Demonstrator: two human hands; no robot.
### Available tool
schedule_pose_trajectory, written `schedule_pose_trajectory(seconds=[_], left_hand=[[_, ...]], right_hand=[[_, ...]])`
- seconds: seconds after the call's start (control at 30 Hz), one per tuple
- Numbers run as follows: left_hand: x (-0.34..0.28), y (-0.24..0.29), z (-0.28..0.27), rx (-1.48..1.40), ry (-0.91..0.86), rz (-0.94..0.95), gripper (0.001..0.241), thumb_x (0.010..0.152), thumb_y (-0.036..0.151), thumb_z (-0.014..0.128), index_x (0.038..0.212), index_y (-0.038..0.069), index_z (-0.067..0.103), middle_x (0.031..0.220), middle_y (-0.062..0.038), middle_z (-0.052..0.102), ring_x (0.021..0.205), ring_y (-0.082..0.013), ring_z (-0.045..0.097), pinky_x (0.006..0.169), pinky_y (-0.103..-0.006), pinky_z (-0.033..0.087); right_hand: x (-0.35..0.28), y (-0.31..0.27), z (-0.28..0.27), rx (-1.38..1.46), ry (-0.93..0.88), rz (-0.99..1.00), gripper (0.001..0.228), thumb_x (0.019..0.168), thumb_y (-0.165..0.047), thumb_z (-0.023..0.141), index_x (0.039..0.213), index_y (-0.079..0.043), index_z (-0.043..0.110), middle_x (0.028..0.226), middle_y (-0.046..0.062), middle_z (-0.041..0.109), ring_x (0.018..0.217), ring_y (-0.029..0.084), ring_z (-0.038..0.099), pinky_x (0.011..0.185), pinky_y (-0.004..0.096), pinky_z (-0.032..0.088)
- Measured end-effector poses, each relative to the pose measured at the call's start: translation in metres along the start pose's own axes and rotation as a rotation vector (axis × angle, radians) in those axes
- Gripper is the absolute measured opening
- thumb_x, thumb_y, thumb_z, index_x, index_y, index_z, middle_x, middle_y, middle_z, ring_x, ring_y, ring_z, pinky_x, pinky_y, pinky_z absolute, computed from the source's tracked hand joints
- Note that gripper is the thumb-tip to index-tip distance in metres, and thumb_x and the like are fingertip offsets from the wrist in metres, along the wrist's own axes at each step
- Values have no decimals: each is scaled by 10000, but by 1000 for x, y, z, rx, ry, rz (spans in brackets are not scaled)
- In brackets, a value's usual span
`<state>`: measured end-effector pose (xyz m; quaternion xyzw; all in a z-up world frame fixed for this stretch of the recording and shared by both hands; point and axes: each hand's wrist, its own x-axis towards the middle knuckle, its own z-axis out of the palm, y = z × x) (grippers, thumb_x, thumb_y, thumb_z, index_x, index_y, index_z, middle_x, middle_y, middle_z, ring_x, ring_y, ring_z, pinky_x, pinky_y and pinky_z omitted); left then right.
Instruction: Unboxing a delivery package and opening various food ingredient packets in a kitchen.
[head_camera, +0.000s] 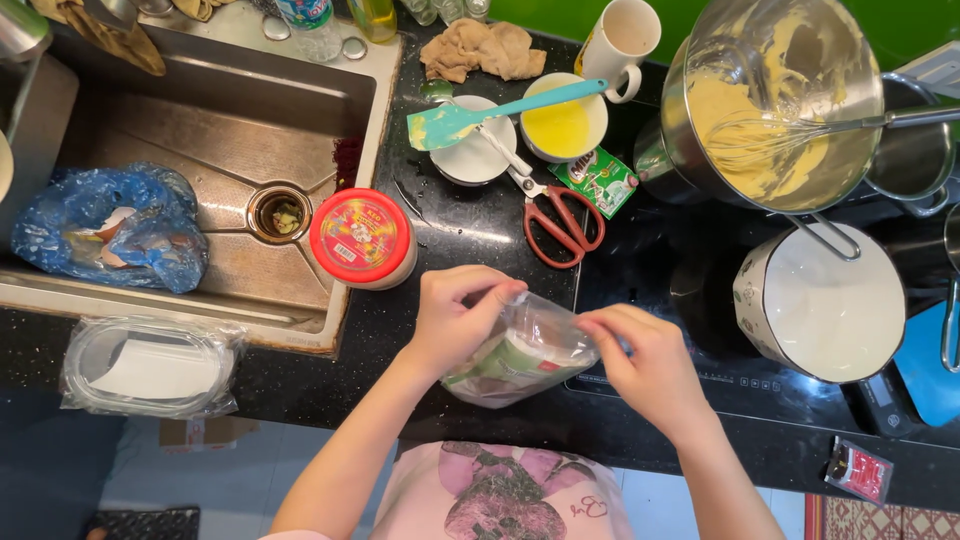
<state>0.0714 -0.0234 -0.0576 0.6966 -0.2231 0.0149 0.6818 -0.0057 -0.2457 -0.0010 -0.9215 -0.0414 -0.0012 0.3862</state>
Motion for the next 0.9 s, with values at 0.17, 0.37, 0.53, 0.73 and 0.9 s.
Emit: schedule_pose_trajectory(seconds=[0.17, 0.37, 0.53, 0.73, 0.9], left_hand=[[-5, -12, -7, -27, 65, -256, 175, 928, 136, 766, 864, -27, 771, 667, -40, 711, 595, -46, 576, 542, -221, 445], [-14, -43, -11, -309, 92, -384, 243, 965, 202, 747, 941, -38, 778, 740, 15, 690, 623, -29, 537, 551, -210, 427], [-18, -47, -23, -382, 55, -415, 334, 1005, 285, 679, 1009, -35, 775, 799, -10, 714, 628, -53, 568, 580, -222, 474], [-25, -32, -23, -461, 7, -436, 448, 1053, 362, 564, 1101, -38, 759, 928, -54, 754, 705, -76, 627, 664, -238, 533], [-29, -31, -22, -519, 27, -430, 493, 1084, 367, 502, 1158, -56, 744, 1019, -100, 769, 785, -105, 656, 696, -256, 545]], right_hand=[[11, -2, -2, -121, 119, -99, 47, 915, -54, 681, 924, -24, 717, 796, 89, 686, 689, 226, 679, 611, 317, 519], [20, 20, -6, 143, 21, 24, 202, 866, -33, 706, 1066, -31, 739, 894, 42, 765, 800, 118, 727, 722, 249, 559], [16, 51, -14, 242, -25, 81, 157, 901, -20, 702, 1046, -2, 758, 962, 48, 771, 872, 120, 726, 774, 247, 563], [13, 96, 6, 586, 91, 261, 177, 952, -16, 677, 1109, 31, 743, 922, 83, 754, 860, 133, 713, 807, 267, 573], [15, 100, 11, 621, 125, 231, 171, 957, -11, 682, 1109, 47, 735, 918, 95, 747, 853, 137, 706, 814, 271, 569]])
